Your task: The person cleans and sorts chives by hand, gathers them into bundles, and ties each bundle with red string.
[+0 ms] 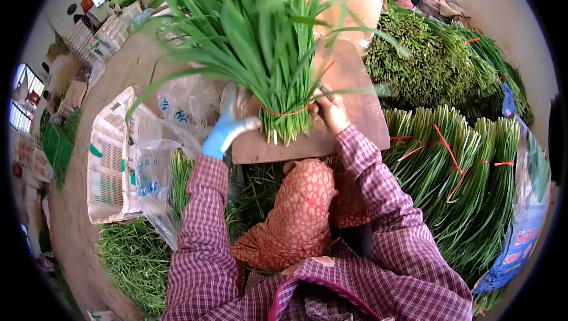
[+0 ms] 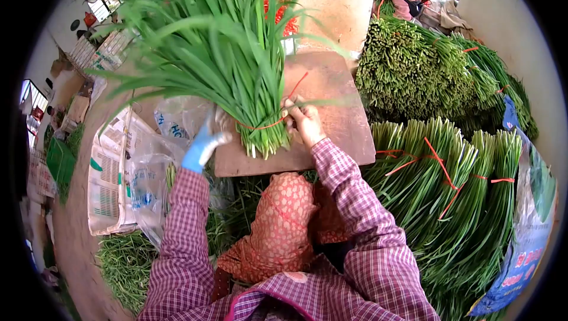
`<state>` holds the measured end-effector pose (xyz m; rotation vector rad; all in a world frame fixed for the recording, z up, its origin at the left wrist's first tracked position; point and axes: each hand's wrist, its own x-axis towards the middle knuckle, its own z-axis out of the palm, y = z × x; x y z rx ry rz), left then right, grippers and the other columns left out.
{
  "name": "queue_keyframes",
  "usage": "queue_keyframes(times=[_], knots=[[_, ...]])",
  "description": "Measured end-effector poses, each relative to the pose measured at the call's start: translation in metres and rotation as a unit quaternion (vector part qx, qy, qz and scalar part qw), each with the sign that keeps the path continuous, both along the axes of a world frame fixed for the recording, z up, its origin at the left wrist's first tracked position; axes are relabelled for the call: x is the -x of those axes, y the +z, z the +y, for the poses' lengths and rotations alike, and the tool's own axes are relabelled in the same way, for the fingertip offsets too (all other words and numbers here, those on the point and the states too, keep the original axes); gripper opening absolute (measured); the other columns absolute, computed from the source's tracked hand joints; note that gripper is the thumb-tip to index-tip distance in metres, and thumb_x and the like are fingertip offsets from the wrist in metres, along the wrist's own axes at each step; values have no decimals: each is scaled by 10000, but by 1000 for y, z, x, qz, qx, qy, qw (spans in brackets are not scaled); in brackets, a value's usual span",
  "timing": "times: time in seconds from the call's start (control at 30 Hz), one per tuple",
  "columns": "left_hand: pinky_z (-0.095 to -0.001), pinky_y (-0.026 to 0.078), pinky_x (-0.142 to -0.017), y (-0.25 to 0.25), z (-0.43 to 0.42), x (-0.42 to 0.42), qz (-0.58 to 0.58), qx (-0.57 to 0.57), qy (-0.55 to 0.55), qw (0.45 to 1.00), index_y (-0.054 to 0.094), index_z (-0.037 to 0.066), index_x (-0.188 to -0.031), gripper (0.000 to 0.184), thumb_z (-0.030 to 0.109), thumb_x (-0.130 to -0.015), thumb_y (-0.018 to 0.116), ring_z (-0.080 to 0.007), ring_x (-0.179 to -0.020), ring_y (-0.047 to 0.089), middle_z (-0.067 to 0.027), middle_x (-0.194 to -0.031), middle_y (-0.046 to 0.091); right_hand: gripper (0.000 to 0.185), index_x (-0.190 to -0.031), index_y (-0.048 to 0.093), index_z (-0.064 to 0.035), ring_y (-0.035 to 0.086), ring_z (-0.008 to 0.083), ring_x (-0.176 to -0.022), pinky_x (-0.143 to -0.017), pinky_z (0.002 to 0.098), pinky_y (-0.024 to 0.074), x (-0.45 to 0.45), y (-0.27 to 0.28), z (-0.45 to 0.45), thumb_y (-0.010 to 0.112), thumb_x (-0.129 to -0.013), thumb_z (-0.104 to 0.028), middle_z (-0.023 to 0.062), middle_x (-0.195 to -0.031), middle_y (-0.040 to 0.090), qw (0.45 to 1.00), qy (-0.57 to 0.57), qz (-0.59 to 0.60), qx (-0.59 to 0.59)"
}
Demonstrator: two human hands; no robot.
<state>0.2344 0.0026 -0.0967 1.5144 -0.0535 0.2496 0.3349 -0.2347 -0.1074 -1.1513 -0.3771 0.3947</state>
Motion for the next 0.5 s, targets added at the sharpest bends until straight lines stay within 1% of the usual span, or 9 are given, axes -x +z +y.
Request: queue_keyframes(times=[0.07,0.1,0.13,0.2,0.23,0.37,0.4,0.47,0.5], knots=[[-369,207,-1130,10,-29,-2,-61,-71,-19,995,81,-13,-1456,1242,210,-527,874,-258,-1395,204,-193,-1480,246,189,-974,549,-45,455,58,-505,-439,198,382,3,6,8,511,-959,-229,-8,-706,538,999,18,-24,-39],[-356,200,-1131,19,-36,-3,-5,-235,18,972,143,3,-1447,1132,95,-554,832,-259,-1366,256,-183,-1442,312,191,-974,549,-44,450,58,-505,-436,199,380,3,3,13,510,-959,-230,-11,-699,531,999,24,-15,-46],[-357,334,-1069,6,-35,-22,-18,-200,25,979,264,2,-1392,969,37,-595,813,-243,-1253,423,-154,-1356,428,193,-974,548,-43,446,58,-506,-434,200,378,1,-1,18,510,-959,-231,-14,-692,524,998,30,-9,-53],[-333,481,-920,30,-57,-30,22,7,-3,1000,384,3,-1296,782,25,-636,803,-195,-1086,554,-113,-1228,543,197,-993,547,-43,442,52,-509,-432,196,386,-3,4,19,506,-958,-233,-23,-691,514,997,53,-4,-50],[-257,545,-698,33,-67,-33,-44,20,53,997,546,-17,-1105,450,50,-709,750,-154,-814,648,-69,-969,649,197,-1001,545,-43,442,49,-514,-434,194,394,-2,16,21,502,-959,-230,-26,-696,514,997,30,3,-66],[-287,551,-715,80,-69,-44,-118,-7,2,993,584,-32,-1061,394,75,-720,752,-166,-811,655,-102,-971,660,186,-1006,537,-39,463,40,-553,-453,189,431,6,73,8,496,-957,-215,-23,-721,528,993,2,-25,-117],[-303,555,-727,89,-70,-43,-84,-5,-1,996,593,-29,-1057,396,97,-721,760,-182,-804,662,-109,-963,663,186,-1007,537,-40,465,40,-554,-454,188,434,7,79,5,500,-956,-215,-22,-723,529,990,4,-40,-138],[-311,567,-743,86,-70,-43,-58,-3,-15,998,472,-11,-1181,614,7,-659,794,-195,-872,649,-116,-1039,618,198,-1016,533,-33,482,46,-562,-475,197,472,7,72,0,495,-959,-219,-16,-730,535,989,6,-46,-143],[-309,572,-758,84,-74,-38,40,58,-13,997,461,-5,-1194,649,-23,-638,795,-206,-895,644,-127,-1062,607,198,-1027,527,-28,494,52,-566,-486,204,492,10,55,-2,488,-960,-211,-11,-732,539,995,-18,-35,-89]])
